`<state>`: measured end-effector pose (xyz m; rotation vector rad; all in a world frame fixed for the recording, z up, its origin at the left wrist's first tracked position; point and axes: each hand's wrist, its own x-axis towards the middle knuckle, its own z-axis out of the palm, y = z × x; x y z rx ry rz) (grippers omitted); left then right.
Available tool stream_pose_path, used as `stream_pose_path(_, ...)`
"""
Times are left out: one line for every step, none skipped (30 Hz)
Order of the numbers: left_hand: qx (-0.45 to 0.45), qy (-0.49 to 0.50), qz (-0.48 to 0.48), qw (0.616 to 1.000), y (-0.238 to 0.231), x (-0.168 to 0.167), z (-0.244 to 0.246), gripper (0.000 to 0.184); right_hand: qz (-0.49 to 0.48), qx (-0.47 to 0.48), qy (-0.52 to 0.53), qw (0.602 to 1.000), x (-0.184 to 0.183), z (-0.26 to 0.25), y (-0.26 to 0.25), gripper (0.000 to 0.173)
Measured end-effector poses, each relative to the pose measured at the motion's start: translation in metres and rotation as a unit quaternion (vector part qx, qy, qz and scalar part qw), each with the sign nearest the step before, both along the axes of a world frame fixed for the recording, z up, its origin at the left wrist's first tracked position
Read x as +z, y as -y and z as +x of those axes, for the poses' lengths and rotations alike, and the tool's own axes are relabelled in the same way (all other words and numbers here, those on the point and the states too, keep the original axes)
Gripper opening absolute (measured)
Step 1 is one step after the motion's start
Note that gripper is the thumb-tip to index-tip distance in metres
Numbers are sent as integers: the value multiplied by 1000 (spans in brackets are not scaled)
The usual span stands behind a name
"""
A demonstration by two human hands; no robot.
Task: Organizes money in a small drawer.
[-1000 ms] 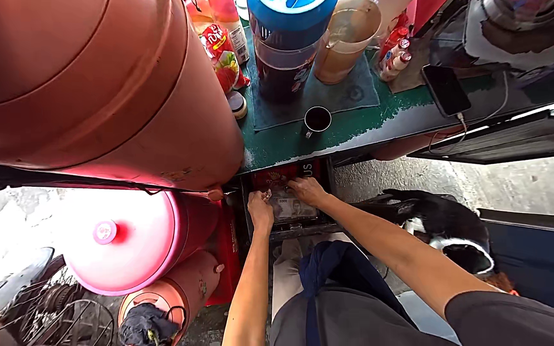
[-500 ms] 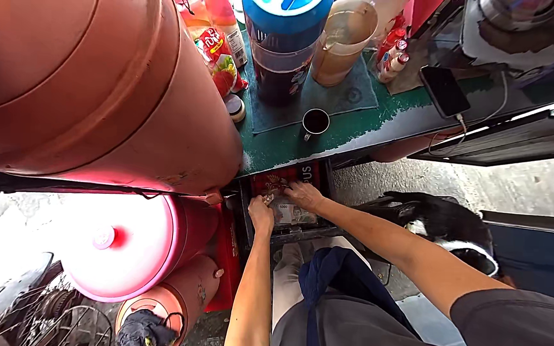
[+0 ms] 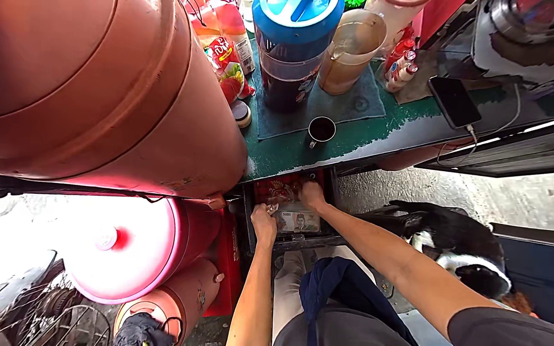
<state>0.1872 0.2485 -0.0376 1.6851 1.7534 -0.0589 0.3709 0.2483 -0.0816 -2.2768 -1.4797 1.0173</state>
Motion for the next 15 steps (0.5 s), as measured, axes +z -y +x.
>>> stream_pose_path(4,29,19,999,6,2,-5,18,-10,-51,-21,998,1,4,-6,32)
stream_pose_path(6,80,56,995,14,3,-14,14,-26,-70,-42,996,5,10,-10,34)
stream_pose_path(-3,144,93,985,23,4,-26,9,-52,-66,-63,994,10,16,-14,37)
stream_pose_path(-21,210,111,971,33,4,-40,6,-72,-51,-72,993,14,21,-15,38)
stream_pose_path(-43,270,95,957,42,5,-55,7,-88,-28,-70,993,24,24,-14,37)
stream_pose_path(-63,316,57,945,52,8,-70,8,-95,2,-55,994,36,25,-12,35)
stream_pose_path(-73,347,9,935,60,12,-82,12,-88,37,-36,995,48,23,-8,34)
stream_pose_path(-73,365,-33,927,67,14,-91,19,-66,75,-32,994,56,18,-2,33)
stream_pose_path(-62,373,-68,923,71,17,-96,28,-38,125,-36,991,61,11,3,32)
stream_pose_path(-42,367,-91,925,71,20,-97,36,-21,180,-44,983,64,1,8,33)
stream_pose_path(-24,334,-96,937,69,23,-94,40,-14,230,-48,972,65,-11,9,37)
stream_pose_path(-12,283,-95,954,63,26,-87,41,-13,272,-41,961,62,-24,10,41)
stream_pose_path(-15,221,-89,971,56,29,-78,39,-11,303,-26,953,55,-37,9,45)
stream_pose_path(-22,158,-79,984,49,32,-68,36,-9,322,-8,947,46,-47,8,45)
stream_pose_path(-28,111,-77,990,43,35,-59,33,-14,332,10,943,37,-56,6,42)
